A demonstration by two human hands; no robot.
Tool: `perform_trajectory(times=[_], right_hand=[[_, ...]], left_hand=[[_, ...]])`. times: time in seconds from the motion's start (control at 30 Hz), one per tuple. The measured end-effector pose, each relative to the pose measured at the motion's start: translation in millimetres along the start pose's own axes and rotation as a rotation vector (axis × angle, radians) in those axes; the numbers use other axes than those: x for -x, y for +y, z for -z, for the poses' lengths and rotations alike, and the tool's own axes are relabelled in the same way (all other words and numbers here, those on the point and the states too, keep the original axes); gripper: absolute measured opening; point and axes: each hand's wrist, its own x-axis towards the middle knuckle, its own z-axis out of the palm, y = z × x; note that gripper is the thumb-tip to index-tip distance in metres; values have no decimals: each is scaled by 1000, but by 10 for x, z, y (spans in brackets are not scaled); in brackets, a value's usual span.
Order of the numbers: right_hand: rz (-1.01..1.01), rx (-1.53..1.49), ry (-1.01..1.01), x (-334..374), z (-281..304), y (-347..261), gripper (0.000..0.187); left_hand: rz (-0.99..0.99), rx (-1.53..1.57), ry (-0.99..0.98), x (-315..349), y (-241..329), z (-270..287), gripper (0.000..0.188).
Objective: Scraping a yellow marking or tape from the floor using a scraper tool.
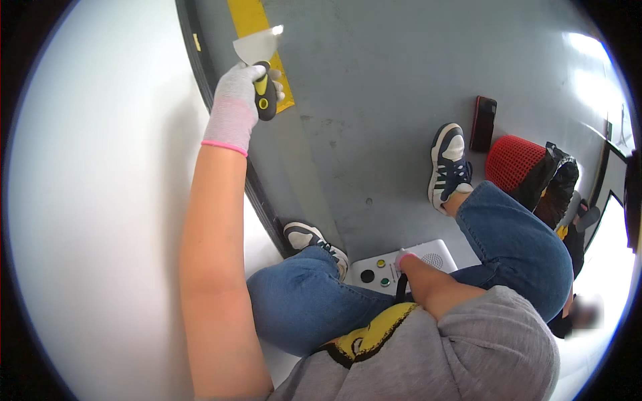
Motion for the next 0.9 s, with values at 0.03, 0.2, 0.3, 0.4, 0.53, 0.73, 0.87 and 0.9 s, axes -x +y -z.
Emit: perform_trajectory(times=[0.03,0.2,0.3,0.4,0.53,0.73,0.87,0.9], right_hand=[[-77,-124,-44,366,365,-245,30],[67,28,120,1198,858,-214,29],[-37,-104,155,1034,913,-176,29],[21,-57,121,1098,1187,-136,29],[23,-100,126,1210,1508,-122,29],[50,-298,243,919,1813,-65,31],[172,-41,165,1119,2055,-80,30],[244,33,162,1312,2188,-184,30]], left_hand=[[-21,35,15,36,34,112,22],[-58,52,-37,106,256,106,28],[-37,9,-61,121,351,43,31],[-19,-19,-58,201,422,52,33],[-35,12,-66,248,535,20,31],[-45,19,-71,325,545,-94,30],[-76,9,-22,532,641,-325,26],[-47,-18,5,600,682,-345,26]])
